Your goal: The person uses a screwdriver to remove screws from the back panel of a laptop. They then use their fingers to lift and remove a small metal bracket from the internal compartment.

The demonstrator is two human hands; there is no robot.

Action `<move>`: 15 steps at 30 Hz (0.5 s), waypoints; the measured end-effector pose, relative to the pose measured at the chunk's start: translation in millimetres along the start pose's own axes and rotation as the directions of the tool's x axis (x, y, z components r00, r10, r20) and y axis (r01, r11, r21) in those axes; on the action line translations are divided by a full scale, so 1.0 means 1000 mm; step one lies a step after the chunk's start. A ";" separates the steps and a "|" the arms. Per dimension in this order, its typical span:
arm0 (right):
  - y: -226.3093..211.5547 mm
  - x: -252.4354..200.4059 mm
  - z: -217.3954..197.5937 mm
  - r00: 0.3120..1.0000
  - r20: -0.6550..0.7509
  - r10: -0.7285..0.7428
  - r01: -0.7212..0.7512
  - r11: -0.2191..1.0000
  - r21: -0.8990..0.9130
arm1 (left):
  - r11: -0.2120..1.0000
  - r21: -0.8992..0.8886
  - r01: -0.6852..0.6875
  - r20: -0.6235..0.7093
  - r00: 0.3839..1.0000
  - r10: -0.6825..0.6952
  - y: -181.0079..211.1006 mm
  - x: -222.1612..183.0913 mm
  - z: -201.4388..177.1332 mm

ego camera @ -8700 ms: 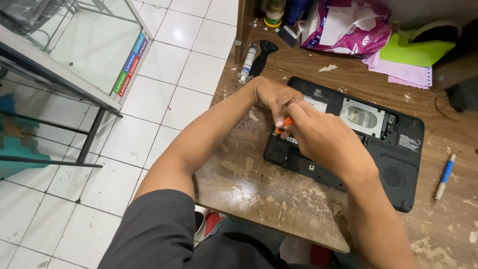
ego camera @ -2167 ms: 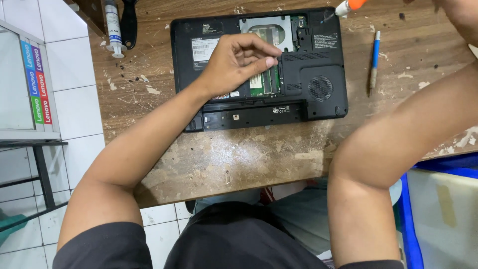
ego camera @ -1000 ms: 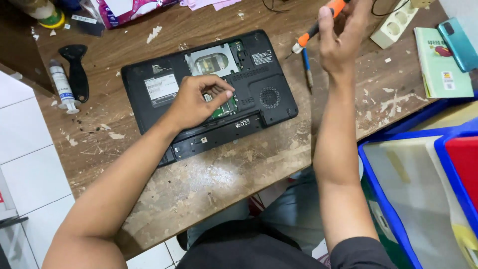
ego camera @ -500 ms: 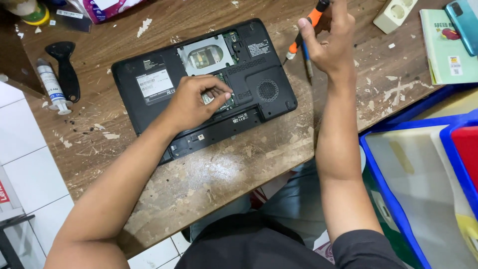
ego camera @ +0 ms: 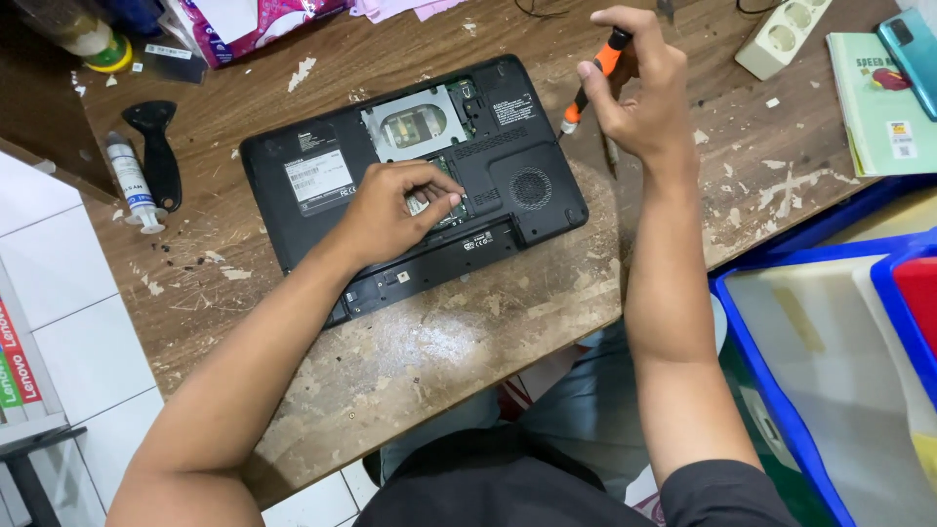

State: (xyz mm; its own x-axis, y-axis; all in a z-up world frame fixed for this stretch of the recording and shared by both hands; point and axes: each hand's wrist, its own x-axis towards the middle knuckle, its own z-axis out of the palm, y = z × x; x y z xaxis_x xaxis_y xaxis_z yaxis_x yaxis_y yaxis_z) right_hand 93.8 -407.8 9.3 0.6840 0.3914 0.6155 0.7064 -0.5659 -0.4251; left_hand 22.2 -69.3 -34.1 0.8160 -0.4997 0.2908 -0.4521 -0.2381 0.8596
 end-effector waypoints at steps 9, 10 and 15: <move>0.002 0.000 0.001 0.997 0.069 -0.016 0.016 1.000 -0.008 | 1.000 0.004 0.010 0.015 1.000 -0.010 0.002 0.000 -0.001; 0.003 0.000 0.001 0.998 0.069 -0.013 0.013 1.000 -0.008 | 1.000 0.004 0.011 0.018 1.000 -0.011 0.002 0.000 0.000; 0.002 -0.001 0.000 0.996 0.068 -0.050 0.050 0.999 -0.011 | 0.999 0.035 0.006 0.004 1.000 -0.006 0.002 0.000 0.000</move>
State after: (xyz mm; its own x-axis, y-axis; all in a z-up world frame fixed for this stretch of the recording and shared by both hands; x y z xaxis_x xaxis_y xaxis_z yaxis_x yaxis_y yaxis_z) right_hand 94.9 -408.9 7.9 0.6590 0.4677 0.5891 0.7380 -0.5531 -0.3865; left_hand 21.2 -69.4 -32.2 0.8171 -0.5019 0.2838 -0.4597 -0.2700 0.8461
